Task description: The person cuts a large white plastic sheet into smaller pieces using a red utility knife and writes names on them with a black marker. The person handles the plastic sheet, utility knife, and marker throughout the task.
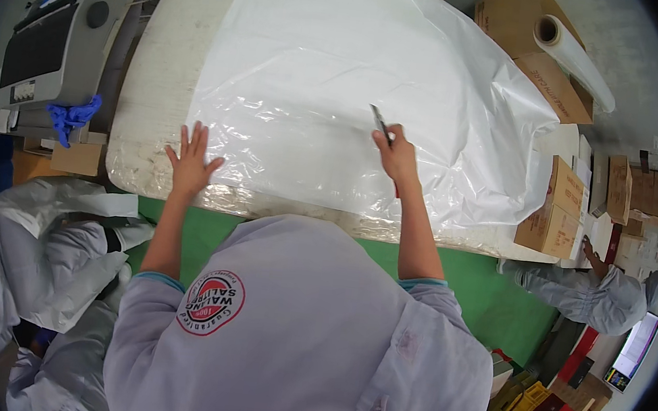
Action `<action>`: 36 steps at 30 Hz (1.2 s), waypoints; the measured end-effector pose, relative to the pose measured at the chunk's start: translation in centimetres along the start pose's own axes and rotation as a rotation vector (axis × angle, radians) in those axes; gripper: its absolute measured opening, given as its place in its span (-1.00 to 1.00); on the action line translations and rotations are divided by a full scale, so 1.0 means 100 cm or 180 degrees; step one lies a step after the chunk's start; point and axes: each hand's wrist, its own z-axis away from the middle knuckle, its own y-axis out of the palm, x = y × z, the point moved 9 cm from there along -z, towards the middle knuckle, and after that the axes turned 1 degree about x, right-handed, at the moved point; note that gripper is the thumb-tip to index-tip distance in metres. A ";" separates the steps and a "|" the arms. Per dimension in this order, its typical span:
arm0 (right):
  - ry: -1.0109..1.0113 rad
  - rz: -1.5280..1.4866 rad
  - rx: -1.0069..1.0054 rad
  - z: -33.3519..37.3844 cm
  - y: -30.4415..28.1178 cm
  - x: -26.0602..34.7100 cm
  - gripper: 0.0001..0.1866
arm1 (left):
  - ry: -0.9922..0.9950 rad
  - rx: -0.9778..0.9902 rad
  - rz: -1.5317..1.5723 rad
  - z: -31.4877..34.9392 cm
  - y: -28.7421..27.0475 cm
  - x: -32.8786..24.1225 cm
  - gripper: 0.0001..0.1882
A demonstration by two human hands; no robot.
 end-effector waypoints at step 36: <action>-0.3311 0.2214 0.1106 0.053 0.277 0.276 -0.84 | 0.0455 0.0837 0.0200 -0.042 -0.051 0.037 -0.07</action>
